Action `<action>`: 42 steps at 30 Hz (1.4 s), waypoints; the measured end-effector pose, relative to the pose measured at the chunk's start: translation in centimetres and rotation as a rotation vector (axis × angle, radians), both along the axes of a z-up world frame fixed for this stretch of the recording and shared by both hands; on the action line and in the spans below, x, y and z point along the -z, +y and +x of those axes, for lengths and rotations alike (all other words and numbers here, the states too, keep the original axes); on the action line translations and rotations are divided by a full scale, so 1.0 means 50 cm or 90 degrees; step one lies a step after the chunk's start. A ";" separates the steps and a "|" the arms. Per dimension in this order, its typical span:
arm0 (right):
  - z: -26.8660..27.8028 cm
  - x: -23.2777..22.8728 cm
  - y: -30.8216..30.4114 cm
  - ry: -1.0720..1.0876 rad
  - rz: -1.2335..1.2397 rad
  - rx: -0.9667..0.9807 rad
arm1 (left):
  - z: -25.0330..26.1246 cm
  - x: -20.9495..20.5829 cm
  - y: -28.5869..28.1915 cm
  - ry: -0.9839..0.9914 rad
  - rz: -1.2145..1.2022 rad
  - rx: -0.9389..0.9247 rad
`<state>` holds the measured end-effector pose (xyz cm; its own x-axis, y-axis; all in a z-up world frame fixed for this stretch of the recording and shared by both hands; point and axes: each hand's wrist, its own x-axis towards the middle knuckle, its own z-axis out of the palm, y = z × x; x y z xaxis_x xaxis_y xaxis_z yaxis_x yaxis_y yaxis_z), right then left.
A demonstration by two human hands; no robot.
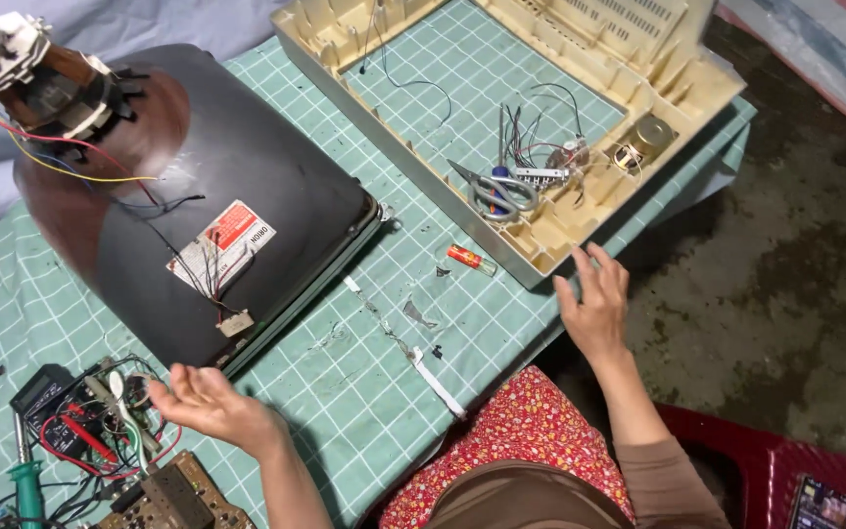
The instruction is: The person works on a disassembled CRT television, manipulating wires and components on a circuit board. They use pliers to cut a wire and handle various electronic parts, including a CRT tube and a plastic casing, on a green grid-patterned work surface.
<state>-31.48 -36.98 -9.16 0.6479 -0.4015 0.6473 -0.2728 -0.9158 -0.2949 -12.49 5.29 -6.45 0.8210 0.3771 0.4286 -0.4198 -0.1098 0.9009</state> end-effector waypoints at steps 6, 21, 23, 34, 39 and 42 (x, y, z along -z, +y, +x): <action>0.018 -0.001 0.054 0.018 0.055 -0.020 | -0.147 -0.025 -0.082 0.178 0.088 0.105; 0.009 0.000 0.050 0.042 0.045 0.007 | -0.304 0.197 -0.164 0.092 0.455 0.303; 0.008 0.000 0.045 0.052 0.046 0.007 | -0.307 0.195 -0.169 0.064 0.469 0.287; 0.005 0.000 0.036 0.051 0.024 -0.022 | -0.315 0.175 -0.172 0.056 0.443 0.265; 0.000 0.003 0.019 0.065 0.017 -0.055 | -0.313 0.178 -0.173 0.042 0.454 0.255; -0.009 0.008 -0.023 0.104 -0.016 -0.073 | -0.310 0.192 -0.171 0.010 0.479 0.253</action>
